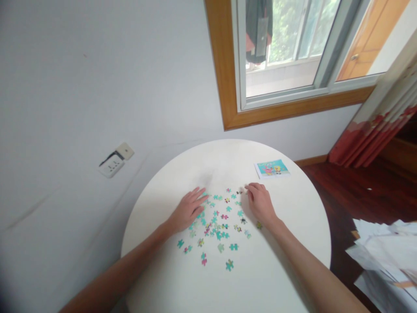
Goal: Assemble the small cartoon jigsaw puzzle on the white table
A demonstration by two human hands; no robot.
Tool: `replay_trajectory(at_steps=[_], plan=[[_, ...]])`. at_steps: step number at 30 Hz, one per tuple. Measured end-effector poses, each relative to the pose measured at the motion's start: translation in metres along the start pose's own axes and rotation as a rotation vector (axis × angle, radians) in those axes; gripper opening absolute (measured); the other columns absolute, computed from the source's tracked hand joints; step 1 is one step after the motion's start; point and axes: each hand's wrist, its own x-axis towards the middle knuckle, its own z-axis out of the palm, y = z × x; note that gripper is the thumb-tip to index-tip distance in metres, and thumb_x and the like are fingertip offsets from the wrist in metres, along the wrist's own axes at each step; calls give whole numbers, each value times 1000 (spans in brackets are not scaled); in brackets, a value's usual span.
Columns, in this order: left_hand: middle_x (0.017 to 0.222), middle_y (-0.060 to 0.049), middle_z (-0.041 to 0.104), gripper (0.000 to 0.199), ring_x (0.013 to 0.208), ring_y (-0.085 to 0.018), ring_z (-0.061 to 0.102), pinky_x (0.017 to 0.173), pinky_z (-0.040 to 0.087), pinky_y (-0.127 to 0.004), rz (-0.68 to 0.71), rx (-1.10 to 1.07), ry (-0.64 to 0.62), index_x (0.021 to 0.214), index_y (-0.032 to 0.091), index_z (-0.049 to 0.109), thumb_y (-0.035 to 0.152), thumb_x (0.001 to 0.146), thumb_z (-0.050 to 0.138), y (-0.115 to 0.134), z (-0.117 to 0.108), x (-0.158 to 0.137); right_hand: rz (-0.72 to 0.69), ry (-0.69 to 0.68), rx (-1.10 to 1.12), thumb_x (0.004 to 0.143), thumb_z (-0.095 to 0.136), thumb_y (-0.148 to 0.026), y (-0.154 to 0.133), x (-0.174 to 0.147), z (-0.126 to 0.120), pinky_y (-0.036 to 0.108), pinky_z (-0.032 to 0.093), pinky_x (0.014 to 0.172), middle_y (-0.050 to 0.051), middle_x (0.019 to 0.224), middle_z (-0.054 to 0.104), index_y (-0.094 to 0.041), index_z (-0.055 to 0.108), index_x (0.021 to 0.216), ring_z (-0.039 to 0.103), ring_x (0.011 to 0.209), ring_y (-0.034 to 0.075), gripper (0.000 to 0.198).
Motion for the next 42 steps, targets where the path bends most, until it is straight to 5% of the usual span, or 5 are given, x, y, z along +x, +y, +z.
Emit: replay_trajectory(at_steps=[10, 20, 30, 38, 42], plan=[[165, 0, 23, 55, 154, -27, 14, 123, 16, -55, 96, -12, -169, 155, 38, 28, 53, 103, 34, 16, 4, 2, -206, -271, -36, 104, 30, -35, -16, -15, 12, 53, 32, 118, 16, 154, 45, -14, 48, 145, 37, 145, 28, 50], [161, -7, 32, 49, 152, -27, 23, 121, 18, -57, -53, -45, -137, 151, 27, 40, 41, 105, 31, -42, -7, 13, -342, -376, 62, 103, 37, -38, -31, 34, 22, 51, 33, 117, 17, 148, 51, -14, 55, 141, 44, 141, 28, 49], [162, -2, 30, 54, 152, -24, 21, 124, 19, -52, 165, -89, -156, 155, 35, 31, 45, 102, 42, 27, 3, -18, -596, -596, 161, 101, 42, -46, -56, -12, -5, 50, 24, 122, 13, 157, 41, -20, 41, 152, 34, 147, 25, 58], [160, -9, 34, 52, 150, -27, 27, 123, 23, -52, -26, -16, -15, 154, 23, 36, 39, 104, 36, -3, 6, -53, -161, -206, 1, 103, 37, -41, -8, -37, -23, 52, 37, 116, 14, 150, 50, -18, 51, 145, 44, 141, 27, 50], [164, -9, 24, 68, 151, -33, 23, 122, 24, -55, -40, 79, -3, 159, 28, 22, 42, 99, 49, 19, 18, -75, -107, -179, -60, 102, 38, -41, -26, -68, -13, 54, 35, 118, 15, 152, 47, -16, 50, 146, 40, 144, 29, 52]])
